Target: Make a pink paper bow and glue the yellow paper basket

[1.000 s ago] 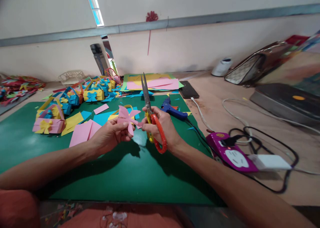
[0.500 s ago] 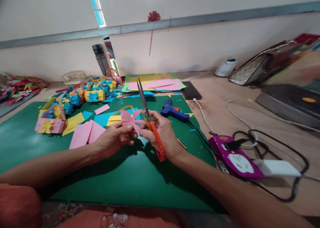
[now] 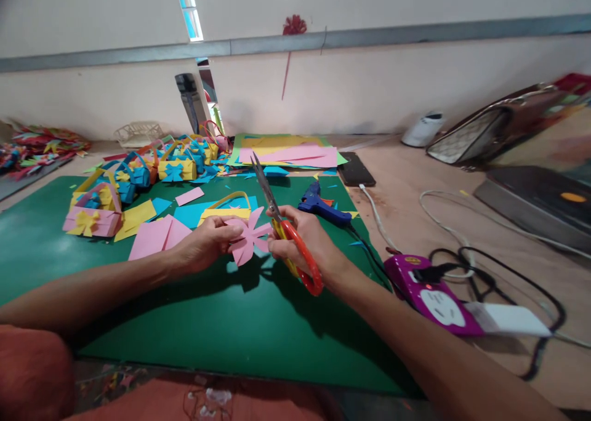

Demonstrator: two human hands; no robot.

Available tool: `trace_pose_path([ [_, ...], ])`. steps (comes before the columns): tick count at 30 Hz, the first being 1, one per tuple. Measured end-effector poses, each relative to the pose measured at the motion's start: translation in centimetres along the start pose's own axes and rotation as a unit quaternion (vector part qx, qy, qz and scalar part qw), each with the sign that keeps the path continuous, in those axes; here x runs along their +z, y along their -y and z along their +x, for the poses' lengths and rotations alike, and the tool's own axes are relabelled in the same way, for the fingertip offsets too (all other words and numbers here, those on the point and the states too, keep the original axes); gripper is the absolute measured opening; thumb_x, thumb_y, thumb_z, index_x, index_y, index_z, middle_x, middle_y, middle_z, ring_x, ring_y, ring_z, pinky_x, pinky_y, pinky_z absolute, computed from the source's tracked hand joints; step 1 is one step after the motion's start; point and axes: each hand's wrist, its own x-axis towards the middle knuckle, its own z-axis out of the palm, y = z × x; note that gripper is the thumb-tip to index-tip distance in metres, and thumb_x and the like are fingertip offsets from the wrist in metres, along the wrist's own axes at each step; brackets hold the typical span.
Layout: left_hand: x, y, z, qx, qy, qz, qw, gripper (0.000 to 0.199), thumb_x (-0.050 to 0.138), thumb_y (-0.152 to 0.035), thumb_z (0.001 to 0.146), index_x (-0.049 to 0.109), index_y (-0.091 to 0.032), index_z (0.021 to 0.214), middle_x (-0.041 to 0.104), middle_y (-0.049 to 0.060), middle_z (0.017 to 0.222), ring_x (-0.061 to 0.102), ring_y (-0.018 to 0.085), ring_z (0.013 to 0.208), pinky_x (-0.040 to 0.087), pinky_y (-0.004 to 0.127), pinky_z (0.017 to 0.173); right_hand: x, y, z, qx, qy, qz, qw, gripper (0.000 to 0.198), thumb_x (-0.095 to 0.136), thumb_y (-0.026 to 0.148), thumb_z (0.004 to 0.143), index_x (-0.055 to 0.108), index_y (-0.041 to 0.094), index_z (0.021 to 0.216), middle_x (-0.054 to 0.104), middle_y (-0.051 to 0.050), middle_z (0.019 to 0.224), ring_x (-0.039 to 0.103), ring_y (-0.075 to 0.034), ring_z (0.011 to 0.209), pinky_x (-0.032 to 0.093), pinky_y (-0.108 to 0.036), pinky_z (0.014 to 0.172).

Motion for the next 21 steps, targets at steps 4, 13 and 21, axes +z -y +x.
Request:
trace_pose_path([
  [4,-0.1,0.1,0.0,-0.013,-0.022,0.043,0.999,0.023,0.08,-0.028,0.06,0.065,-0.012,0.067,0.058,0.001,0.06,0.053,0.009,0.053,0.041,0.021,0.05,0.1,-0.2,0.0,-0.009,0.005,-0.012,1.0,0.04,0.064,0.019,0.061,0.056,0.018,0.1,0.057,0.004,0.067,0.051,-0.01,0.054,0.039,-0.022,0.046],
  [13,0.2,-0.4,0.1,0.012,-0.055,0.036,0.998,0.02,0.075,-0.023,0.065,0.06,-0.014,0.056,0.058,0.002,0.055,0.053,0.011,0.049,0.044,0.024,0.05,-0.2,-0.2,0.0,-0.023,-0.086,-0.01,0.996,0.053,0.076,0.041,0.061,0.058,0.021,0.107,0.058,0.002,0.07,0.056,-0.015,0.059,0.048,-0.029,0.053],
  [21,0.1,-2.5,0.7,0.049,-0.119,-0.023,0.991,0.021,0.074,-0.023,0.06,0.056,-0.014,0.057,0.055,-0.001,0.056,0.053,0.009,0.05,0.047,0.024,0.051,-2.5,-1.6,-1.2,-0.034,0.01,0.029,0.999,0.073,0.066,0.074,0.056,0.052,0.026,0.109,0.063,-0.008,0.09,0.06,-0.023,0.074,0.051,-0.035,0.06],
])
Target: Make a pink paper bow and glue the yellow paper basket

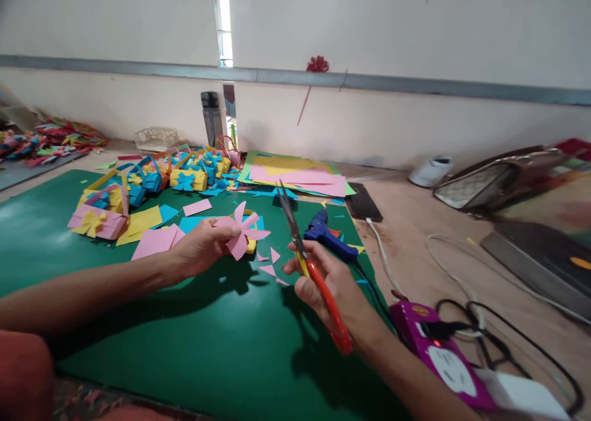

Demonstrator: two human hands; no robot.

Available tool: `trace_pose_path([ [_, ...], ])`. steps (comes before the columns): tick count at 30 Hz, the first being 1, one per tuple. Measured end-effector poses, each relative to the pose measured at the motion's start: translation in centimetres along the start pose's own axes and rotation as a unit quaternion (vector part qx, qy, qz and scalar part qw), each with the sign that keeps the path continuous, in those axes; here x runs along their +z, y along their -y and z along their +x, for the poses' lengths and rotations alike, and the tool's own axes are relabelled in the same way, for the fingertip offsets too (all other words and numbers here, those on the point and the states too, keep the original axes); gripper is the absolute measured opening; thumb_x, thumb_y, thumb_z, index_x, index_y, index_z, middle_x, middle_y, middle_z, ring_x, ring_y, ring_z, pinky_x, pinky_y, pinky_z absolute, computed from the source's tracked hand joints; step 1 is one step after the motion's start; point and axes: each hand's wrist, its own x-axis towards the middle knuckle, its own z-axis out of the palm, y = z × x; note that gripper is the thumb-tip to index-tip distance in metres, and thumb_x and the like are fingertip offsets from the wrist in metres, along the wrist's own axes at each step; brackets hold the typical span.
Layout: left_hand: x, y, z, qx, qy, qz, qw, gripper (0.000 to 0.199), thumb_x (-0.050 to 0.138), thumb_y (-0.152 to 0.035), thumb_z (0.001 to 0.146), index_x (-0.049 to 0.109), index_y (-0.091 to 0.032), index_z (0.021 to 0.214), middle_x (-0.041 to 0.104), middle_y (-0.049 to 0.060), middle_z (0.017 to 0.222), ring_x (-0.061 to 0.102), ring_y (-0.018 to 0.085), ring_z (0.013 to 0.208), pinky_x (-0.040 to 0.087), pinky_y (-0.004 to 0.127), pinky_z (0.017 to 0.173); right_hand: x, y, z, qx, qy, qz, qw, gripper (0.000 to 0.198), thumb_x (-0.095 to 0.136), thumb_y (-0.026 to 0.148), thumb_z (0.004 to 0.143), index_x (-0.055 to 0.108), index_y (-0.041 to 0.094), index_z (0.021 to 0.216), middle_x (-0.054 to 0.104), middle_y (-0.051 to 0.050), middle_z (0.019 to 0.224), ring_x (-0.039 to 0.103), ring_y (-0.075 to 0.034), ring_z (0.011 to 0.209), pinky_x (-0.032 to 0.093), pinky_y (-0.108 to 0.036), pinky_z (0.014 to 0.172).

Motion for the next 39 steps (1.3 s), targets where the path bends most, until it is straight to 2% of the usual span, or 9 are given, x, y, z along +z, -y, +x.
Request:
trace_pose_path([
  [3,0.1,-0.9,-0.1,0.005,0.006,-0.001,1.0,0.023,0.075,-0.025,0.057,0.054,-0.014,0.055,0.055,-0.002,0.054,0.053,0.01,0.048,0.047,0.024,0.051,0.4,0.1,-0.7,0.018,0.041,0.001,0.999,0.073,0.064,0.076,0.059,0.051,0.024,0.109,0.061,-0.008,0.089,0.057,-0.019,0.068,0.048,-0.031,0.055],
  [8,-0.1,-1.5,-0.2,0.012,-0.011,0.023,1.0,0.023,0.077,-0.025,0.056,0.057,-0.015,0.061,0.062,-0.001,0.059,0.06,0.012,0.051,0.049,0.024,0.052,1.3,0.1,-1.4,0.072,0.057,0.007,0.996,0.062,0.05,0.074,0.073,0.051,0.019,0.101,0.049,0.001,0.066,0.042,-0.009,0.048,0.034,-0.024,0.042],
  [12,-0.4,-1.2,-0.1,0.015,-0.002,0.048,0.999,0.022,0.076,-0.025,0.061,0.056,-0.015,0.061,0.063,0.0,0.06,0.063,0.014,0.054,0.051,0.024,0.053,1.5,0.1,-1.3,0.087,0.063,-0.012,0.994,0.06,0.048,0.073,0.075,0.05,0.019,0.1,0.048,0.002,0.065,0.041,-0.009,0.047,0.033,-0.024,0.041],
  [16,-0.7,-0.9,0.0,0.007,0.024,0.051,0.998,0.02,0.076,-0.024,0.064,0.06,-0.014,0.072,0.07,0.005,0.073,0.068,0.018,0.063,0.053,0.027,0.058,1.6,0.4,-1.3,0.112,0.091,-0.029,0.989,0.056,0.048,0.072,0.076,0.05,0.02,0.098,0.045,0.004,0.063,0.036,-0.008,0.045,0.028,-0.022,0.038],
  [18,-0.8,-0.8,-0.1,0.008,0.039,0.054,0.998,0.019,0.076,-0.022,0.065,0.061,-0.014,0.074,0.069,0.004,0.071,0.068,0.017,0.061,0.053,0.025,0.057,1.7,0.6,-1.4,0.122,0.102,-0.028,0.987,0.056,0.049,0.072,0.075,0.05,0.02,0.095,0.043,0.004,0.063,0.034,-0.007,0.045,0.026,-0.021,0.037],
  [24,-1.2,-0.8,0.0,0.02,0.1,0.109,0.989,0.015,0.071,-0.024,0.07,0.059,-0.016,0.071,0.068,0.003,0.067,0.067,0.015,0.06,0.051,0.022,0.054,1.8,0.7,-1.5,0.119,0.095,0.012,0.988,0.052,0.05,0.067,0.078,0.053,0.017,0.092,0.046,0.003,0.063,0.037,-0.007,0.046,0.032,-0.02,0.038],
  [29,-1.4,-0.8,0.4,-0.004,0.1,0.123,0.987,0.022,0.075,-0.026,0.065,0.059,-0.015,0.073,0.065,0.002,0.063,0.067,0.018,0.061,0.051,0.024,0.055,1.8,0.8,-1.6,0.118,0.104,0.009,0.987,0.051,0.052,0.066,0.078,0.055,0.017,0.091,0.046,0.003,0.063,0.038,-0.006,0.045,0.031,-0.019,0.037],
  [33,-1.2,-0.6,0.4,-0.024,0.106,0.091,0.99,0.026,0.077,-0.028,0.063,0.059,-0.013,0.073,0.069,0.007,0.073,0.07,0.022,0.07,0.052,0.026,0.058,1.8,0.6,-1.6,0.116,0.11,0.0,0.987,0.051,0.052,0.067,0.077,0.053,0.017,0.088,0.045,0.003,0.062,0.038,-0.007,0.045,0.032,-0.02,0.037],
  [39,-1.5,-0.2,0.6,-0.021,0.117,0.096,0.988,0.026,0.077,-0.028,0.063,0.059,-0.012,0.072,0.068,0.008,0.073,0.069,0.022,0.07,0.052,0.027,0.06,1.7,0.6,-1.4,0.112,0.116,0.01,0.987,0.053,0.052,0.068,0.076,0.053,0.017,0.089,0.045,0.003,0.06,0.039,-0.007,0.045,0.032,-0.02,0.037],
])
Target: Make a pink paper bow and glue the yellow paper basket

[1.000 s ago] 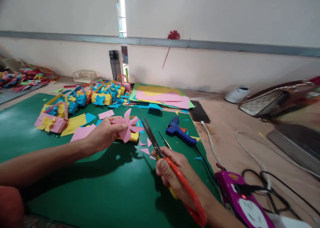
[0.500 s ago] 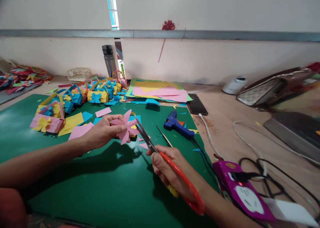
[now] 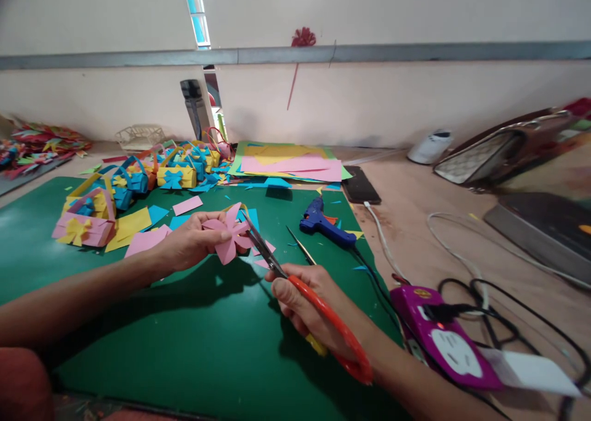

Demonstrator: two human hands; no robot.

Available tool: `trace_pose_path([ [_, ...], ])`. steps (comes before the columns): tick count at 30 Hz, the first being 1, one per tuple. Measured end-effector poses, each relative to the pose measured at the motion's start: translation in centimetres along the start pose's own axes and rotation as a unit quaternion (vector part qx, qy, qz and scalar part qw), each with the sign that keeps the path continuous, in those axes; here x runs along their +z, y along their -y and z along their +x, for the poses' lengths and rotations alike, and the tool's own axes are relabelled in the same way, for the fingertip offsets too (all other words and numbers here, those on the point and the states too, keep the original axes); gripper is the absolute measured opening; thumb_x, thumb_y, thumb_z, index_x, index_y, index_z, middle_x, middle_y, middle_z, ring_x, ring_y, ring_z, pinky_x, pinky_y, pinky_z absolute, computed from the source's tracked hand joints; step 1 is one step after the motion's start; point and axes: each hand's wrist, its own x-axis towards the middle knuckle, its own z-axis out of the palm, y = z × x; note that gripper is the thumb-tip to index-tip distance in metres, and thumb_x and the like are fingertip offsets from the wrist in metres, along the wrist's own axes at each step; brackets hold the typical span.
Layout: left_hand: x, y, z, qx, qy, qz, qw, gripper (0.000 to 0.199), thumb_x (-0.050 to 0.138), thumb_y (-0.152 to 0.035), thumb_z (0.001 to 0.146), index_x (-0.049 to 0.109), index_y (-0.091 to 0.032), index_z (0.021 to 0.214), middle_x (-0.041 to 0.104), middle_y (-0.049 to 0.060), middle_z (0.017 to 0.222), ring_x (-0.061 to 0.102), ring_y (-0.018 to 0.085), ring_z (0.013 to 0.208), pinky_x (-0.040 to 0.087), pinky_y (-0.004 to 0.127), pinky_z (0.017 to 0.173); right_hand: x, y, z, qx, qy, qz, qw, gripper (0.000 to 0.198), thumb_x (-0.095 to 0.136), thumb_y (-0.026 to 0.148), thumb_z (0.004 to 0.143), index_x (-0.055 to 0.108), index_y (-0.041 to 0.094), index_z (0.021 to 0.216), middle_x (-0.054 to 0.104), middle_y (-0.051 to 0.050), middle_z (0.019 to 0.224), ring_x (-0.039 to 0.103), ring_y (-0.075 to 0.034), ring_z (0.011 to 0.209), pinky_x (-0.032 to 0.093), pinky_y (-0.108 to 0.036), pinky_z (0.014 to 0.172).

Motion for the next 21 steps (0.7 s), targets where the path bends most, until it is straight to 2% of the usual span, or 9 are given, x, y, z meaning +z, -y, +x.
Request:
trace_pose_path([
  [6,0.04,0.18,0.02,0.006,-0.003,0.018,1.0,0.024,0.075,-0.028,0.064,0.059,-0.012,0.07,0.067,0.007,0.071,0.069,0.021,0.069,0.05,0.026,0.059,0.09,-0.14,-0.06,-0.015,-0.006,-0.01,1.0,0.049,0.051,0.066,0.08,0.054,0.017,0.088,0.044,0.004,0.059,0.038,-0.007,0.043,0.031,-0.02,0.036],
  [13,-0.03,0.4,0.02,0.004,-0.003,0.011,1.0,0.027,0.077,-0.029,0.063,0.056,-0.013,0.07,0.067,0.006,0.072,0.069,0.021,0.07,0.05,0.026,0.059,0.18,-0.11,-0.05,-0.014,-0.014,-0.01,1.0,0.047,0.05,0.065,0.08,0.043,0.02,0.069,0.041,0.005,0.055,0.034,-0.006,0.043,0.028,-0.02,0.035],
  [21,-0.17,0.49,0.13,-0.007,0.009,-0.001,1.0,0.032,0.079,-0.031,0.06,0.056,-0.013,0.07,0.067,0.005,0.072,0.069,0.022,0.069,0.05,0.028,0.061,0.12,-0.54,0.12,-0.038,0.003,-0.018,0.999,0.046,0.05,0.065,0.08,0.042,0.02,0.071,0.04,0.006,0.054,0.035,-0.006,0.042,0.028,-0.02,0.035],
])
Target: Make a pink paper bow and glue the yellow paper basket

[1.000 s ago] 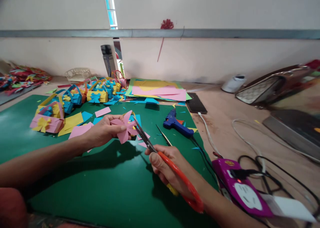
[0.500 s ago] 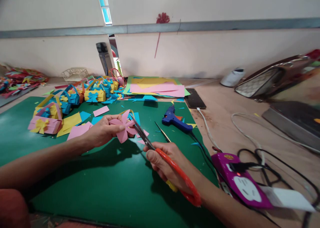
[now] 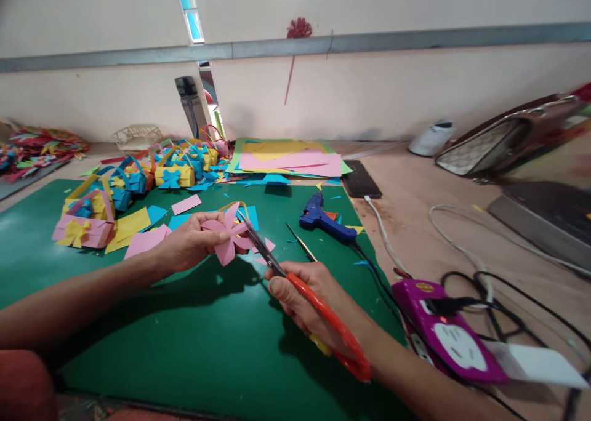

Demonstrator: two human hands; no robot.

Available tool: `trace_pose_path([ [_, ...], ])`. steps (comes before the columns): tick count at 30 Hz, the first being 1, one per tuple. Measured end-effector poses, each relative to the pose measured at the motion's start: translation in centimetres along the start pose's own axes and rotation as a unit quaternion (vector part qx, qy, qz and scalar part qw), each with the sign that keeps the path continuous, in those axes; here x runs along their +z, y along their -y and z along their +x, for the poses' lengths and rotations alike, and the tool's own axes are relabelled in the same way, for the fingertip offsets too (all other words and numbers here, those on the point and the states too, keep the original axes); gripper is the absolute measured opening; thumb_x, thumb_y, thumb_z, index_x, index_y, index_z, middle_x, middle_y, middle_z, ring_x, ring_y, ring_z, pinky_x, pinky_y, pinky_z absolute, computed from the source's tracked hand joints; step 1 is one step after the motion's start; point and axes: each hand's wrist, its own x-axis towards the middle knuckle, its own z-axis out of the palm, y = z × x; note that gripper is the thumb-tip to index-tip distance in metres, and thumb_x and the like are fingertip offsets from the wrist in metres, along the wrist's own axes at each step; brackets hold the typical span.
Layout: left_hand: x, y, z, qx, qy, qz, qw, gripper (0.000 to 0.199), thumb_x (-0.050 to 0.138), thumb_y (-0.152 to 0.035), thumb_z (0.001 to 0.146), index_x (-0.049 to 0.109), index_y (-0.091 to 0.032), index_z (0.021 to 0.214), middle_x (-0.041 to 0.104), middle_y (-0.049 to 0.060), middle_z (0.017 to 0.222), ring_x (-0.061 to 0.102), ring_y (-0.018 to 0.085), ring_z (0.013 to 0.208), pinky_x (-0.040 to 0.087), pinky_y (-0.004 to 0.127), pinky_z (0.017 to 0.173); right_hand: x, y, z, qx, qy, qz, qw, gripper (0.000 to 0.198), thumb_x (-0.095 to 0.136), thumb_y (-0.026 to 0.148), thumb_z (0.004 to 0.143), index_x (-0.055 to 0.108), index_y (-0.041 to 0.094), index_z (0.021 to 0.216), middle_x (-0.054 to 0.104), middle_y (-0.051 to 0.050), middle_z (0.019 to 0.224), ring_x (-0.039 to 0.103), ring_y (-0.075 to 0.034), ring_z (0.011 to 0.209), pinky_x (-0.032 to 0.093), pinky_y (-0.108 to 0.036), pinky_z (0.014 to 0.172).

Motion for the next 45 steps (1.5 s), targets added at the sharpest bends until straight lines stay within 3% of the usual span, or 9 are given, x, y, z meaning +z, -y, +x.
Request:
trace_pose_path([
  [13,-0.09,0.33,0.11,-0.001,0.006,-0.012,1.0,0.03,0.077,-0.028,0.062,0.061,-0.011,0.081,0.064,0.003,0.07,0.067,0.02,0.07,0.049,0.026,0.062,0.23,0.18,-0.02,0.017,-0.008,0.009,1.0,0.048,0.052,0.067,0.078,0.048,0.019,0.077,0.037,0.007,0.053,0.032,-0.006,0.041,0.025,-0.02,0.035],
  [30,-0.11,0.54,0.2,0.002,0.001,0.001,1.0,0.031,0.078,-0.032,0.062,0.059,-0.013,0.077,0.065,0.005,0.072,0.066,0.019,0.069,0.048,0.026,0.06,0.57,0.6,-0.05,0.039,-0.031,0.027,0.998,0.048,0.055,0.066,0.075,0.049,0.019,0.075,0.031,0.009,0.052,0.025,-0.005,0.042,0.018,-0.022,0.037],
  [45,0.26,0.42,0.04,0.004,-0.012,0.0,1.0,0.031,0.078,-0.032,0.062,0.059,-0.013,0.078,0.064,0.004,0.072,0.064,0.016,0.063,0.047,0.025,0.057,0.34,0.25,0.09,0.008,-0.008,-0.004,1.0,0.046,0.05,0.065,0.079,0.044,0.02,0.073,0.03,0.009,0.052,0.025,-0.005,0.04,0.019,-0.022,0.037],
])
